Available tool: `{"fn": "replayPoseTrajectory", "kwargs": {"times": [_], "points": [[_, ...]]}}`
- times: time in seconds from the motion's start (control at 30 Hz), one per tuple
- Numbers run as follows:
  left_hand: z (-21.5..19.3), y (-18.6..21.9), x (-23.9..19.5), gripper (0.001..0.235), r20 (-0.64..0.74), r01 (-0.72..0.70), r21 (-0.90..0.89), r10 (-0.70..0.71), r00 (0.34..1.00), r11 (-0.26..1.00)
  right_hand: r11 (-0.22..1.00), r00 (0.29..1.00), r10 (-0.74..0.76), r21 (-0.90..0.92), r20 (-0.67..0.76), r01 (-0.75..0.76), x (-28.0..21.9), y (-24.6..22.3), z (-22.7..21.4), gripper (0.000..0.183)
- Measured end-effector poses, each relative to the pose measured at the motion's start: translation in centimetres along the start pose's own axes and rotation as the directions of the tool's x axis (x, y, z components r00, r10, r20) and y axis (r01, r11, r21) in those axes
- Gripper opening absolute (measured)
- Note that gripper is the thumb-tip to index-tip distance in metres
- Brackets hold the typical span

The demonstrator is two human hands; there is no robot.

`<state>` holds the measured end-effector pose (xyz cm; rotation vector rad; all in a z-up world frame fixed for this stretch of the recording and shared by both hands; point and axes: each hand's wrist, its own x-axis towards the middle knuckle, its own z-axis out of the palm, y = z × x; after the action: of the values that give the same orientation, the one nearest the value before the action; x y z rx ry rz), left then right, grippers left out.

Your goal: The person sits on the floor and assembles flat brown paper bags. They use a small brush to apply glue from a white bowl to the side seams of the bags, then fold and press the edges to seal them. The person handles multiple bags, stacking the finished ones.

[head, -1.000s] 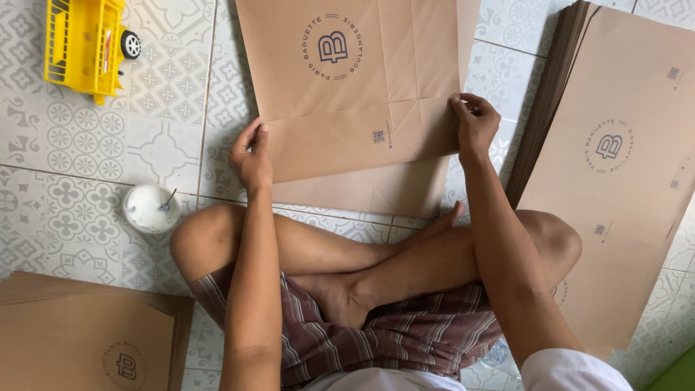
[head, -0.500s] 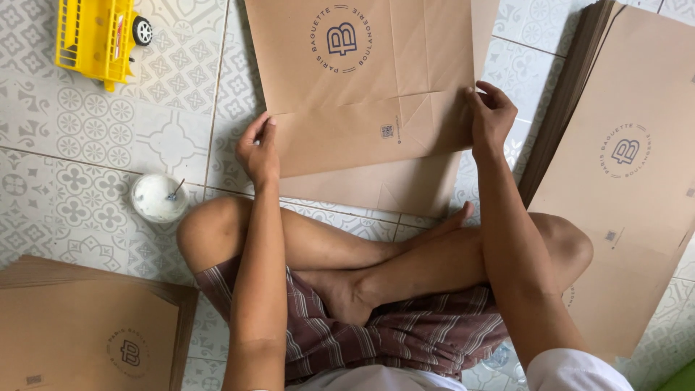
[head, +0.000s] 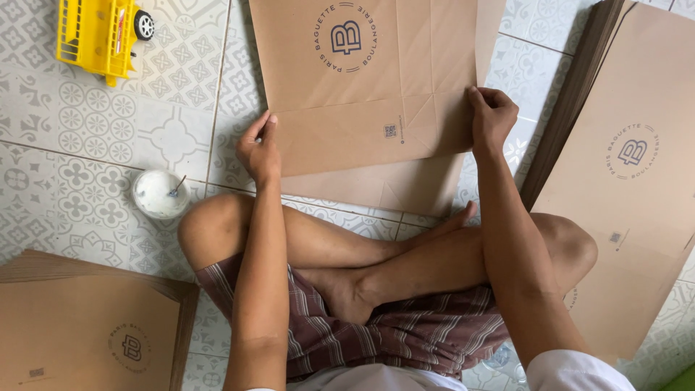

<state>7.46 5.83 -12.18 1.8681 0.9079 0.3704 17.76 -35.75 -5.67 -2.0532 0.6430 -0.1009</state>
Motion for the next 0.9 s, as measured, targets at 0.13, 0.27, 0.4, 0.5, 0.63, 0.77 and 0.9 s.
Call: {"fn": "replayPoseTrajectory", "kwargs": {"times": [0.13, 0.27, 0.4, 0.5, 0.63, 0.77, 0.9], "points": [[-0.2, 1.0, -0.6, 0.02, -0.021, -0.016, -0.005, 0.016, 1.0, 1.0, 0.932, 0.934, -0.35, -0.123, -0.076, 0.34, 0.3, 2.3, 1.7, 0.016], [-0.2, 1.3, -0.9, 0.019, -0.037, -0.06, 0.005, 0.061, 0.997, 0.998, 0.522, 0.634, -0.767, -0.671, -0.099, 0.527, -4.3, -1.9, 5.2, 0.029], [-0.4, 2.0, -1.1, 0.018, -0.047, -0.097, 0.032, 0.098, 0.994, 0.995, 0.408, 0.525, -0.798, -0.374, 0.297, 0.833, -9.6, -3.6, 8.3, 0.045], [-0.1, 1.9, -1.2, 0.017, -0.09, -0.035, 0.007, 0.036, 0.995, 0.999, 0.23, 0.335, -0.869, -0.303, 0.364, 0.925, -10.1, -2.1, 10.8, 0.036], [-0.1, 1.9, -0.8, 0.018, -0.099, -0.055, -0.002, 0.054, 0.994, 0.999, 0.303, 0.35, -0.868, -0.184, 0.351, 0.935, -14.2, -4.6, 14.3, 0.033], [-0.3, 2.1, -1.4, 0.021, -0.1, -0.045, 0.014, 0.047, 0.994, 0.999, 0.273, 0.271, -0.889, -0.049, 0.369, 0.961, -18.2, -5.5, 16.8, 0.041], [-0.2, 2.2, -1.1, 0.022, -0.083, 0.011, -0.004, -0.011, 0.997, 1.0, 0.216, 0.219, -0.903, -0.049, 0.37, 0.975, -19.1, -5.2, 18.0, 0.04]]}}
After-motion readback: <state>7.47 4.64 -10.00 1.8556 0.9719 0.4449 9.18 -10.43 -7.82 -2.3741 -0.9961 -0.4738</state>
